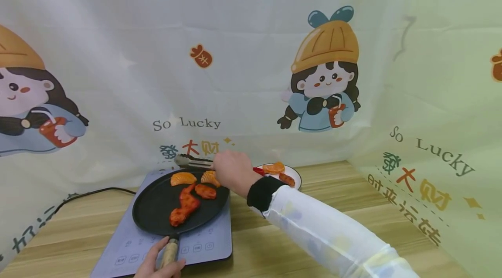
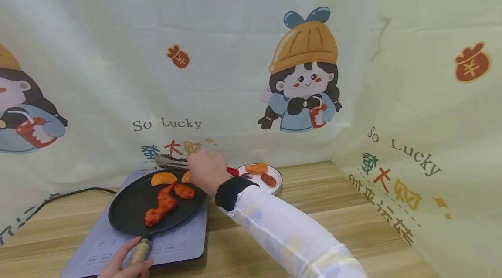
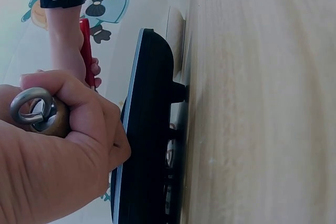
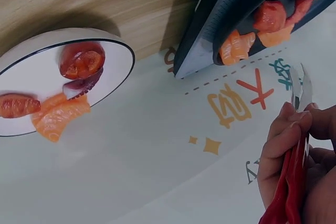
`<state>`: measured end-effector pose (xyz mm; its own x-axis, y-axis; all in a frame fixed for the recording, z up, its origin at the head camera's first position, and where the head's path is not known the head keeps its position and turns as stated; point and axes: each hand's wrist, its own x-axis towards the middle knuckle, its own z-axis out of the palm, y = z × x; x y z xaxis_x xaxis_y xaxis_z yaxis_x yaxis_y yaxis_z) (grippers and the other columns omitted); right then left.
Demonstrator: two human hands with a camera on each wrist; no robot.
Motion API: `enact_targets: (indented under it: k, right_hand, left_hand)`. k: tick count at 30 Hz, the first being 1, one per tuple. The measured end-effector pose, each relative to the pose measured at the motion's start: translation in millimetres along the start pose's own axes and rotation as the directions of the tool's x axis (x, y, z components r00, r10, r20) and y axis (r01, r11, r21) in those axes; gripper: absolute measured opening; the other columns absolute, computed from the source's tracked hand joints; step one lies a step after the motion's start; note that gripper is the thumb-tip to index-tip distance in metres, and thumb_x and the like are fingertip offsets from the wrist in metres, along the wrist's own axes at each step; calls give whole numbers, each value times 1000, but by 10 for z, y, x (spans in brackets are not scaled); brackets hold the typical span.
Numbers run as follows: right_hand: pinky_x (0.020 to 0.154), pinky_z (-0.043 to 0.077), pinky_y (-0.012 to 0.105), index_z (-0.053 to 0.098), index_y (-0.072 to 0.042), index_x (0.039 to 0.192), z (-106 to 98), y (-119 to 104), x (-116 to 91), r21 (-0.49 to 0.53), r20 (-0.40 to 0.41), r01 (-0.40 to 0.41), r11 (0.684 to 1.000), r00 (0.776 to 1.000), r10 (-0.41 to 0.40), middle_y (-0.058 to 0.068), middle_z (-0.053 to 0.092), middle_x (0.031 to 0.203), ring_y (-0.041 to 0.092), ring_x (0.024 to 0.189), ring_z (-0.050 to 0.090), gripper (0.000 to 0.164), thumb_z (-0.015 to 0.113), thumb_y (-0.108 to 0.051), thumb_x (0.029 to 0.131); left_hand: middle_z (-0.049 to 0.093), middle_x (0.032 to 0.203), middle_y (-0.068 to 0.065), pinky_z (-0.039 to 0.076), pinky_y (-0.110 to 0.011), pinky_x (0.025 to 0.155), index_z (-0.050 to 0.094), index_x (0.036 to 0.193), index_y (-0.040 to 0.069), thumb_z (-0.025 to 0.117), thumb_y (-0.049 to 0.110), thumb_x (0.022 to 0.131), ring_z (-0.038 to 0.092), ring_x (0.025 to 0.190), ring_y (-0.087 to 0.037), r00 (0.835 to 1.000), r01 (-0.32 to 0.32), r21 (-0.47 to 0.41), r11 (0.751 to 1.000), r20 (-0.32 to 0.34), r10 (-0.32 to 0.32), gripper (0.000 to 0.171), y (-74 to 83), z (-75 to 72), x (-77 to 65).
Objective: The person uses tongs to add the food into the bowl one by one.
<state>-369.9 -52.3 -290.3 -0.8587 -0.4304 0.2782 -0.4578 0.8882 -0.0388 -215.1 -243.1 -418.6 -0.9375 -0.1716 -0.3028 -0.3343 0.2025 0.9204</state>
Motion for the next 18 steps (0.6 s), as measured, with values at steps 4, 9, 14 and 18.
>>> enact_targets:
  k: [4, 9, 14, 18]
  right_hand:
    - [49, 37, 28, 78, -21, 88, -61, 40, -51, 42, 47, -28, 999, 999, 26, -6, 75, 95, 11, 63, 53, 21, 67, -27, 105]
    - [52, 39, 27, 79, -16, 97, -195, 194, -126, 90, 38, -35, 995, 999, 32, -1, 75, 94, 14, 69, 55, 21, 65, -28, 106]
    - [52, 36, 28, 67, -15, 82, -274, 380, -236, 95, -12, -47, 994, 999, 48, -2, 51, 71, 16, 63, 50, 29, 66, -32, 106]
    - [53, 32, 30, 63, -15, 78, -283, 493, -348, 161, -15, -73, 984, 997, 77, -3, 39, 68, 16, 59, 44, 36, 64, -34, 107]
  left_hand:
    - [68, 97, -18, 54, -38, 73, 9, 165, -5, 74, 21, 94, 63, 81, -22, 1000, -1, 1, 1000, 0, 1, 99, 0, 0, -4]
    - [68, 92, -16, 53, -37, 72, 12, 164, -6, 73, 22, 94, 62, 79, -22, 1000, -11, 53, 999, -4, 11, 96, 64, 29, -55]
    - [68, 88, -14, 52, -36, 71, 13, 163, -6, 72, 22, 94, 61, 76, -22, 1000, -14, 75, 997, -2, 15, 95, 98, 31, -72]
    - [68, 89, -15, 52, -36, 71, 12, 163, -7, 72, 21, 94, 61, 77, -22, 1000, -9, 58, 998, -10, 9, 96, 75, 16, -70]
